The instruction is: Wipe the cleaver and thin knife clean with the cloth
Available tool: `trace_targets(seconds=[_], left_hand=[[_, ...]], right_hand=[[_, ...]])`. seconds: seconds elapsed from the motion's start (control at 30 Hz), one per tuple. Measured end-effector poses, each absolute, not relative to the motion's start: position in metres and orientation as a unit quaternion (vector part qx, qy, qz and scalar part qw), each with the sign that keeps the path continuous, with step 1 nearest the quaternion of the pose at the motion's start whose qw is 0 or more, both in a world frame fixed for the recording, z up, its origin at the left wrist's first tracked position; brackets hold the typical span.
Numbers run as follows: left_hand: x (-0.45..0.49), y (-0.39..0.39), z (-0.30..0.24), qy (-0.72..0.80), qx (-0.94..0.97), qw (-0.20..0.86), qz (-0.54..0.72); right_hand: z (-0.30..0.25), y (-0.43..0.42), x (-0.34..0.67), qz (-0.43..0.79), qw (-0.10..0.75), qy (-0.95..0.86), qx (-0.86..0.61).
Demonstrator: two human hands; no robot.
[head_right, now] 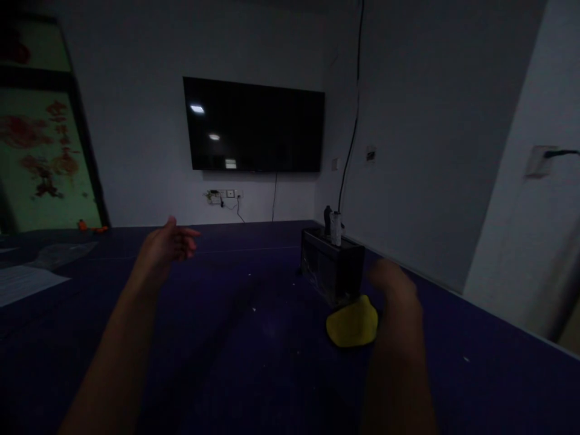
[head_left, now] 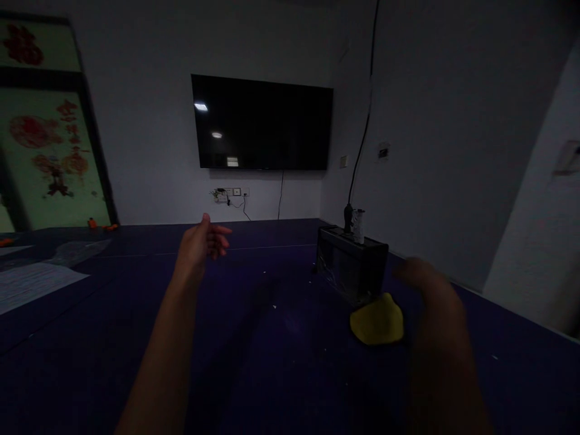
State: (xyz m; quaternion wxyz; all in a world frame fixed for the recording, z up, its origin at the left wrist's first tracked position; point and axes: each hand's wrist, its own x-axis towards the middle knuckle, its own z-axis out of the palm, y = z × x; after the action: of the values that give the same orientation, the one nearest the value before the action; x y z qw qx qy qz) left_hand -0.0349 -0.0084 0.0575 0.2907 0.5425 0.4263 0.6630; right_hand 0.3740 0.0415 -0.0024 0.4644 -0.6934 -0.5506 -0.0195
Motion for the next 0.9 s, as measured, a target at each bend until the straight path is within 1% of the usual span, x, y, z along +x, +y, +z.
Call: trace_targets(seconds=[0.07, 0.13, 0.23, 0.3, 0.37, 0.43, 0.5, 0.57, 0.67, 0.8, 0.9], left_hand=[[-0.034, -0.007, 0.058, 0.417, 0.543, 0.329, 0.650], [-0.030, -0.005, 0.058, 0.407, 0.549, 0.368, 0.631], [-0.022, -0.005, 0.057, 0.386, 0.570, 0.426, 0.587], [-0.013, -0.006, 0.055, 0.368, 0.595, 0.454, 0.551], [-0.001, -0.007, 0.052, 0.344, 0.629, 0.475, 0.510], [0.013, -0.010, 0.047, 0.315, 0.672, 0.487, 0.460], [0.027, -0.012, 0.041, 0.295, 0.719, 0.478, 0.410], [0.037, -0.016, 0.034, 0.298, 0.755, 0.441, 0.383], [0.043, -0.021, 0.029, 0.334, 0.789, 0.375, 0.353], [0.042, -0.027, 0.031, 0.392, 0.794, 0.300, 0.355], [0.042, -0.029, 0.034, 0.386, 0.801, 0.282, 0.360]], right_hand=[[0.019, 0.035, 0.363, -0.007, 0.452, -0.577, -0.680], [0.035, 0.026, 0.340, 0.002, 0.462, -0.614, -0.640], [0.046, 0.011, 0.289, 0.125, 0.490, -0.717, -0.479], [0.046, 0.004, 0.255, 0.201, 0.470, -0.754, -0.411], [0.041, 0.002, 0.224, 0.240, 0.444, -0.783, -0.364], [0.035, 0.002, 0.199, 0.276, 0.444, -0.798, -0.302], [0.028, 0.003, 0.180, 0.311, 0.437, -0.807, -0.247], [0.022, 0.004, 0.166, 0.381, 0.420, -0.794, -0.219], [0.018, 0.004, 0.153, 0.443, 0.437, -0.768, -0.150], [0.016, 0.004, 0.144, 0.451, 0.489, -0.736, -0.126], [0.015, 0.004, 0.140, 0.403, 0.527, -0.731, -0.159]])
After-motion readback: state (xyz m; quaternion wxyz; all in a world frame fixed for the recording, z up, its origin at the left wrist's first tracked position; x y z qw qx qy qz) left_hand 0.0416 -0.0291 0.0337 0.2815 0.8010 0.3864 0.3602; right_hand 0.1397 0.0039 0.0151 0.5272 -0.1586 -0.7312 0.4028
